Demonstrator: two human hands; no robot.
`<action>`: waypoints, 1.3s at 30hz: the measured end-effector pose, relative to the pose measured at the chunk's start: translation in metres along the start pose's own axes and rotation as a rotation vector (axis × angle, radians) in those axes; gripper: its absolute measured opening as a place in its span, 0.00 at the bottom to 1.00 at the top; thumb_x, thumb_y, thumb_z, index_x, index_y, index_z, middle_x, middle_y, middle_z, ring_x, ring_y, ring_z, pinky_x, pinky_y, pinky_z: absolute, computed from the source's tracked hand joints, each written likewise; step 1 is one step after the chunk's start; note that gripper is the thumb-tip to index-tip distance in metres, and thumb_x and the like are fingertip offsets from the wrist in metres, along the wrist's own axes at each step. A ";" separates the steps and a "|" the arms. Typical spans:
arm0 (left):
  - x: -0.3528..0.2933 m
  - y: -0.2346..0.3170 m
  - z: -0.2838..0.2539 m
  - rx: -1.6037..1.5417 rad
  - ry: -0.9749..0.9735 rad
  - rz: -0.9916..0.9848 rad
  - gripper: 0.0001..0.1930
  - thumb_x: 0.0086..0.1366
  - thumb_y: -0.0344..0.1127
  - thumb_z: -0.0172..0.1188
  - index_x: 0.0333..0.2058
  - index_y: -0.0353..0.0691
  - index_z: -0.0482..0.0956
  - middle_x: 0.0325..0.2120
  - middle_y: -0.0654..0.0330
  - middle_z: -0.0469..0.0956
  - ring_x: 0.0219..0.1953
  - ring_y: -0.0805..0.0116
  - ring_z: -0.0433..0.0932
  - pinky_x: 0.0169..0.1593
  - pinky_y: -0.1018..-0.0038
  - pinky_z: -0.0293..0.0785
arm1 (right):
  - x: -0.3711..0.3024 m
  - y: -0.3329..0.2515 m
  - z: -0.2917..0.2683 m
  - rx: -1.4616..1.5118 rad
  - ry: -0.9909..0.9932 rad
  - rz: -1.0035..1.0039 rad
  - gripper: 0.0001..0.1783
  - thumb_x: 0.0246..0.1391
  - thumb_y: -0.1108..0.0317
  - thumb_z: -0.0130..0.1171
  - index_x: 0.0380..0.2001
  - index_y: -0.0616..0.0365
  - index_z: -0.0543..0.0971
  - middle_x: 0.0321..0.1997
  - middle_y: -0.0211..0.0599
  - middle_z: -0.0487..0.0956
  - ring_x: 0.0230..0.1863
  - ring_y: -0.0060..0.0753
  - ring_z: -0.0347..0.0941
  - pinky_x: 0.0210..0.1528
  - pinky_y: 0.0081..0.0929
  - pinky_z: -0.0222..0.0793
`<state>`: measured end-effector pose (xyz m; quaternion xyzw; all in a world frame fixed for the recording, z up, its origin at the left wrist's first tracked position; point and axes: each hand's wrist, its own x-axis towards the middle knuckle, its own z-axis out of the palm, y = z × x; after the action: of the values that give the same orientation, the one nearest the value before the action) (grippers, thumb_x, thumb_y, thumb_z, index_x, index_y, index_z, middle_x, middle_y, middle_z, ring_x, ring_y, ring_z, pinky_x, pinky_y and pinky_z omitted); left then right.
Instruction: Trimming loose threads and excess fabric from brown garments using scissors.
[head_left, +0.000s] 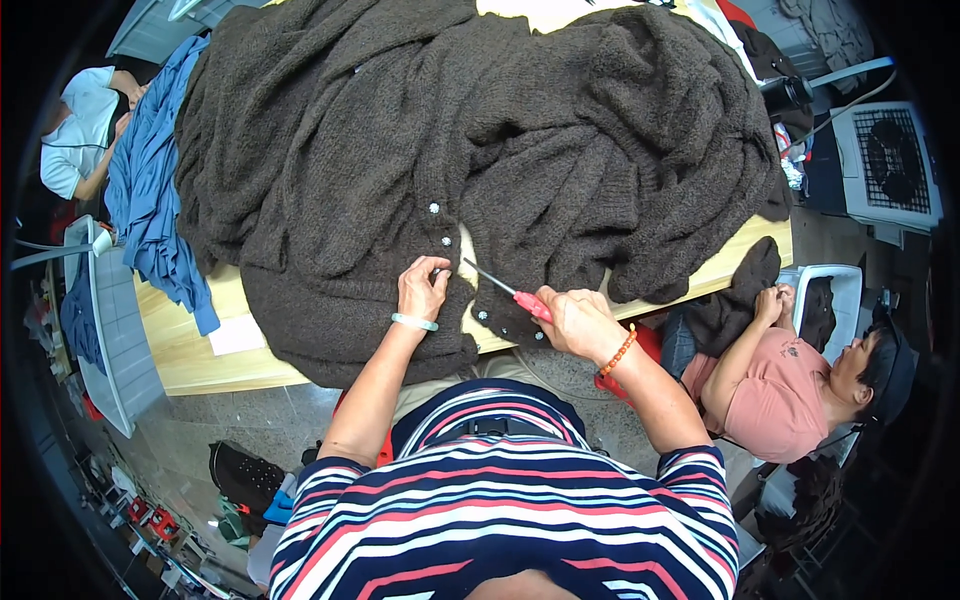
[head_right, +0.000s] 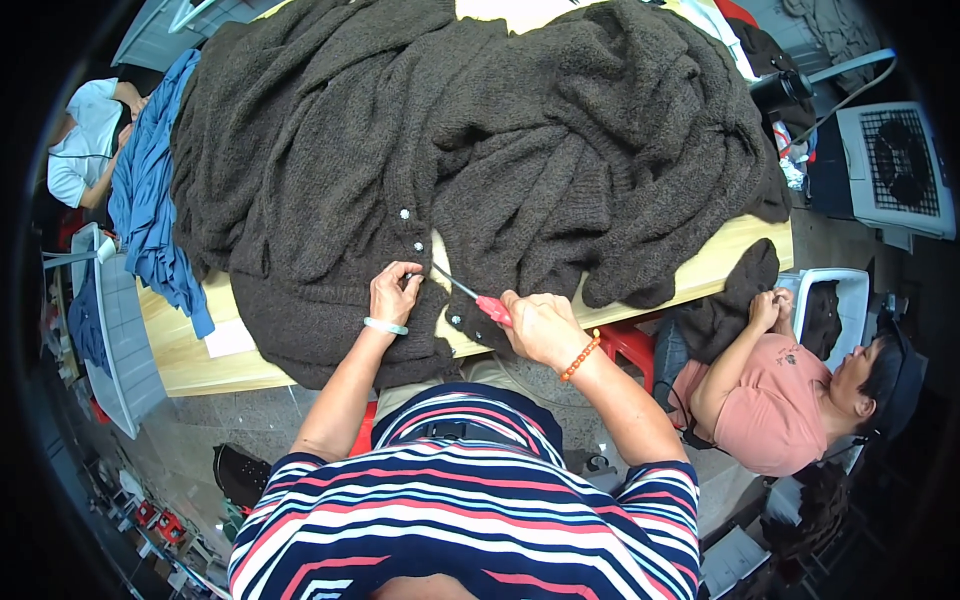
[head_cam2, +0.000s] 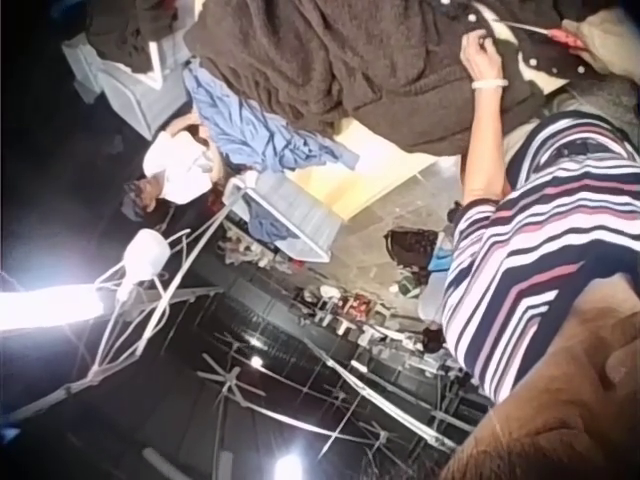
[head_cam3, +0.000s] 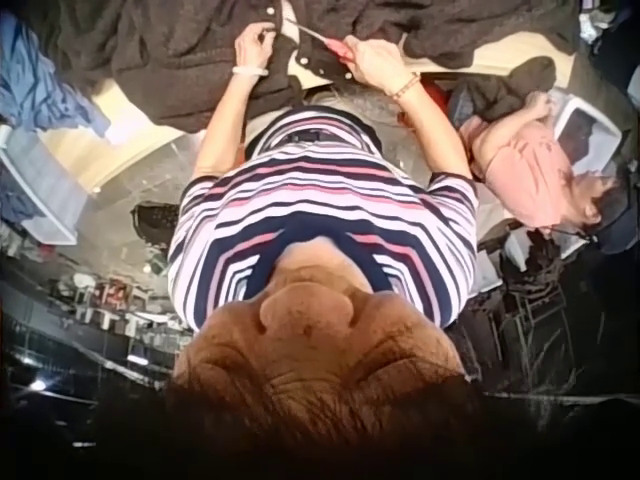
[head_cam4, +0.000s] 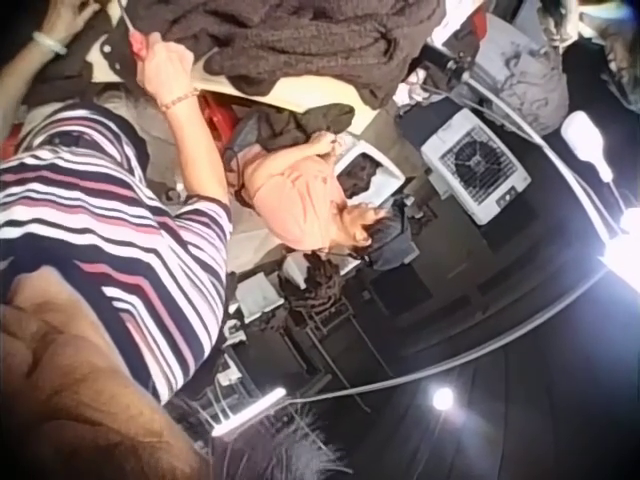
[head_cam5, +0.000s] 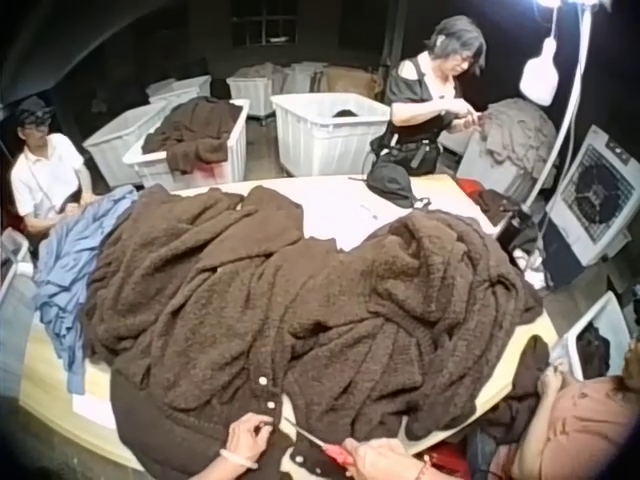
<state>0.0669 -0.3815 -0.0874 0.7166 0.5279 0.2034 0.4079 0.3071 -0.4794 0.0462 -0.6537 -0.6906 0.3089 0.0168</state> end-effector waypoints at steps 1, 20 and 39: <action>0.000 0.003 -0.001 -0.044 -0.014 -0.076 0.07 0.55 0.24 0.63 0.35 0.35 0.82 0.31 0.55 0.81 0.29 0.65 0.80 0.35 0.74 0.75 | -0.001 -0.003 0.001 -0.017 -0.013 -0.015 0.12 0.52 0.62 0.59 0.35 0.59 0.76 0.22 0.50 0.80 0.29 0.52 0.80 0.32 0.46 0.75; 0.007 0.016 0.002 0.211 0.221 0.242 0.20 0.53 0.32 0.68 0.46 0.42 0.75 0.40 0.53 0.70 0.44 0.50 0.73 0.41 0.58 0.75 | -0.015 -0.018 0.000 -0.072 0.019 0.020 0.12 0.52 0.63 0.59 0.35 0.60 0.74 0.22 0.49 0.80 0.29 0.50 0.81 0.34 0.42 0.76; -0.020 0.022 -0.026 0.239 0.015 0.331 0.30 0.52 0.32 0.69 0.55 0.39 0.70 0.41 0.49 0.72 0.44 0.47 0.72 0.50 0.59 0.70 | -0.019 -0.002 0.000 0.012 0.093 0.016 0.14 0.46 0.67 0.64 0.35 0.58 0.73 0.24 0.49 0.79 0.32 0.52 0.79 0.35 0.45 0.75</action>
<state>0.0539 -0.3922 -0.0519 0.8354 0.4262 0.2089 0.2773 0.3080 -0.4972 0.0541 -0.6730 -0.6819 0.2822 0.0503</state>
